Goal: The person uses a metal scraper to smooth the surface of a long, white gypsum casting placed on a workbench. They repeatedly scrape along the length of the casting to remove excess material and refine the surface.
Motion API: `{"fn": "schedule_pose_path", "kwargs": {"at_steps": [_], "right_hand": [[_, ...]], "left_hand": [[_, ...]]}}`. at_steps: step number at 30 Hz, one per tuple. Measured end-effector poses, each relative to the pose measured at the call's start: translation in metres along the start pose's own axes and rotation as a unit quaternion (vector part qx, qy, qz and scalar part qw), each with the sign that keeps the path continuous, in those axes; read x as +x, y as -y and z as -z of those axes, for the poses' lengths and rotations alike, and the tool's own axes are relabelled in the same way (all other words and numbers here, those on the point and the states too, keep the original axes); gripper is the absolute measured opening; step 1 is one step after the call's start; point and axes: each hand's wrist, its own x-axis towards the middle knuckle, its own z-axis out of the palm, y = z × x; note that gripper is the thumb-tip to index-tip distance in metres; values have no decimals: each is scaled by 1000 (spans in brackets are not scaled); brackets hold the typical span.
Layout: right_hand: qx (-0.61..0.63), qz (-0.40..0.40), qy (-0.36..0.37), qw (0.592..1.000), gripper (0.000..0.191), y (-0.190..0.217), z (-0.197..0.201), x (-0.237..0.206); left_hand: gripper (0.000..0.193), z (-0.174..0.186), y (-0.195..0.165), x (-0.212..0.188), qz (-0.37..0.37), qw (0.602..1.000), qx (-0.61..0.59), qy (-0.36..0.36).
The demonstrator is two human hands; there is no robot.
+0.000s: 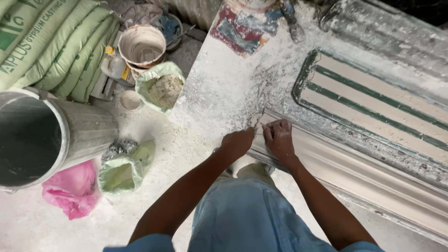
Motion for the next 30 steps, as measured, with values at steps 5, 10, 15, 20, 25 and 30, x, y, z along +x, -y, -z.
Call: {"fn": "schedule_pose_path", "kwargs": {"at_steps": [5,10,15,20,25,30], "right_hand": [[-73,47,-47,995,18,21,3,7],[6,-4,-16,1000,18,17,-8,5],[-18,-27,-4,999,18,10,-13,5],[-39,-16,-6,999,18,8,-11,3],[-23,-5,-4,1000,20,13,-7,5],[-13,-11,18,1000,25,18,-1,9]], "left_hand": [[24,-5,1,-36,-1,999,54,-9],[20,12,6,-38,-30,998,58,-1],[24,33,-14,-30,26,997,33,63],[25,28,-33,-16,113,983,-27,144],[25,19,-21,19,117,987,-46,104],[25,25,8,-1,56,996,-33,65]]}}
